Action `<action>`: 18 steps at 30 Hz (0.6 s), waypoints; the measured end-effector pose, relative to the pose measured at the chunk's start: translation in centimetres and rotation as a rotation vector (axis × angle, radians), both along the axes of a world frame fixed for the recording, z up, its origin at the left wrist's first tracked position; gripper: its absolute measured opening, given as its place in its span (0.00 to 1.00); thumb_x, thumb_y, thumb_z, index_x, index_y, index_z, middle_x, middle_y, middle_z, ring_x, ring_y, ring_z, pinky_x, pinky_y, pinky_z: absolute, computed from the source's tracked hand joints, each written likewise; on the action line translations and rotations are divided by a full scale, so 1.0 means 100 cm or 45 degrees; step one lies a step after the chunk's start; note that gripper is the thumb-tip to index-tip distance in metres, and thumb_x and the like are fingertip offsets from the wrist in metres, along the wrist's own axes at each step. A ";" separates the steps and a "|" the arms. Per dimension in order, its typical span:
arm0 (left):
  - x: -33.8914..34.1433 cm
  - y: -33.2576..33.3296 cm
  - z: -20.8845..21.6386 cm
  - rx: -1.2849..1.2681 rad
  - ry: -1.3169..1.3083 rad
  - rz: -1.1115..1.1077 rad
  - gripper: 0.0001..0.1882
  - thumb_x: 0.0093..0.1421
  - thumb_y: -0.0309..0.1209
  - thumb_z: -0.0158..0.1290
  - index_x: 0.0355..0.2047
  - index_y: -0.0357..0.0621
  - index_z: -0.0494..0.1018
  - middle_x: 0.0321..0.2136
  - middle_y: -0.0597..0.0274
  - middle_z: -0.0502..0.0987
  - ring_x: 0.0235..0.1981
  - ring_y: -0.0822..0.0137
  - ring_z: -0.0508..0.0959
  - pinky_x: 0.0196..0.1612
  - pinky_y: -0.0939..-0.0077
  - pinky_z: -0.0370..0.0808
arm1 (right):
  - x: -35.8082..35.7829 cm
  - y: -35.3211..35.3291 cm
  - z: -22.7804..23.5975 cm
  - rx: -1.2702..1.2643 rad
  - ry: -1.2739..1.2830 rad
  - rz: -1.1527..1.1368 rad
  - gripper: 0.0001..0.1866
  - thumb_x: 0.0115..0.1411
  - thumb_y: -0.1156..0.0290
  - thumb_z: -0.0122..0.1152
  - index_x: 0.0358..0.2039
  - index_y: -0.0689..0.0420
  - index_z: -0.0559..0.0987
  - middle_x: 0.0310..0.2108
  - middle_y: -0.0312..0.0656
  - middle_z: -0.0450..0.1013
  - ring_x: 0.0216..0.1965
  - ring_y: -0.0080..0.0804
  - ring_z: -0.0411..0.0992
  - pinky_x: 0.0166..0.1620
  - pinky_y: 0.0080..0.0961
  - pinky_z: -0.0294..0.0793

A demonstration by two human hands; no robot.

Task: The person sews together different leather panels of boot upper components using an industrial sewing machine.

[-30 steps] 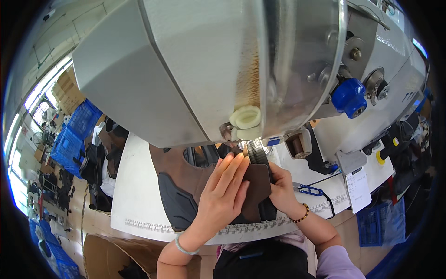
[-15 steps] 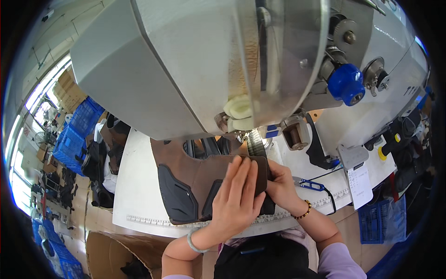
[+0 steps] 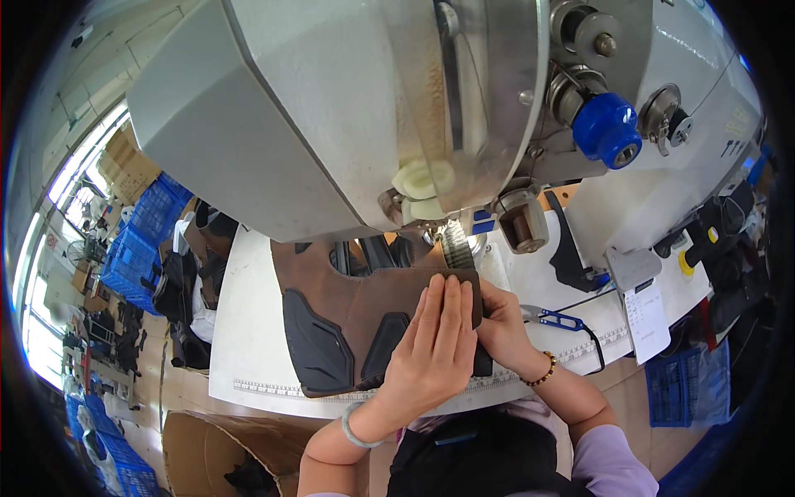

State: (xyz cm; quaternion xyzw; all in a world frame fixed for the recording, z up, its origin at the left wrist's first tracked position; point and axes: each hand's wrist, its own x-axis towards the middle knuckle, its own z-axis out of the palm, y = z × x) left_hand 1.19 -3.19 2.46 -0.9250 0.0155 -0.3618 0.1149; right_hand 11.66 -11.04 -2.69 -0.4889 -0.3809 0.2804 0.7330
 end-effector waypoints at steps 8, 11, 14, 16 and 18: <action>0.002 -0.003 -0.001 -0.201 -0.063 -0.012 0.21 0.47 0.22 0.51 0.44 0.29 0.70 0.44 0.48 0.71 0.47 0.54 0.73 0.43 0.71 0.74 | 0.002 -0.002 0.007 -0.008 -0.028 0.008 0.20 0.53 0.81 0.50 0.49 0.64 0.68 0.41 0.37 0.71 0.42 0.18 0.66 0.46 0.18 0.66; 0.001 -0.004 -0.001 -0.282 -0.099 -0.025 0.20 0.47 0.22 0.51 0.44 0.30 0.71 0.44 0.49 0.71 0.47 0.54 0.73 0.43 0.71 0.73 | 0.000 -0.004 0.008 -0.002 -0.002 0.040 0.20 0.53 0.81 0.50 0.49 0.64 0.68 0.40 0.37 0.71 0.42 0.18 0.66 0.46 0.18 0.66; -0.002 -0.005 -0.001 -0.300 -0.120 -0.025 0.20 0.48 0.22 0.51 0.43 0.30 0.71 0.44 0.50 0.72 0.46 0.55 0.74 0.43 0.72 0.73 | -0.002 -0.005 0.007 -0.011 -0.017 0.038 0.20 0.53 0.81 0.50 0.49 0.64 0.68 0.40 0.37 0.71 0.42 0.18 0.66 0.46 0.18 0.67; -0.001 -0.004 -0.001 -0.296 -0.124 -0.016 0.19 0.48 0.23 0.51 0.43 0.30 0.71 0.43 0.50 0.72 0.46 0.55 0.74 0.43 0.72 0.74 | -0.001 -0.005 0.008 -0.017 -0.035 0.033 0.20 0.53 0.81 0.51 0.49 0.64 0.68 0.40 0.37 0.71 0.42 0.18 0.66 0.46 0.18 0.67; 0.001 -0.003 0.000 -0.265 -0.106 -0.026 0.19 0.49 0.23 0.51 0.43 0.30 0.71 0.43 0.49 0.72 0.46 0.55 0.74 0.43 0.72 0.74 | 0.001 -0.004 0.008 -0.026 -0.046 0.033 0.20 0.53 0.81 0.51 0.49 0.64 0.68 0.40 0.37 0.71 0.42 0.18 0.66 0.46 0.18 0.67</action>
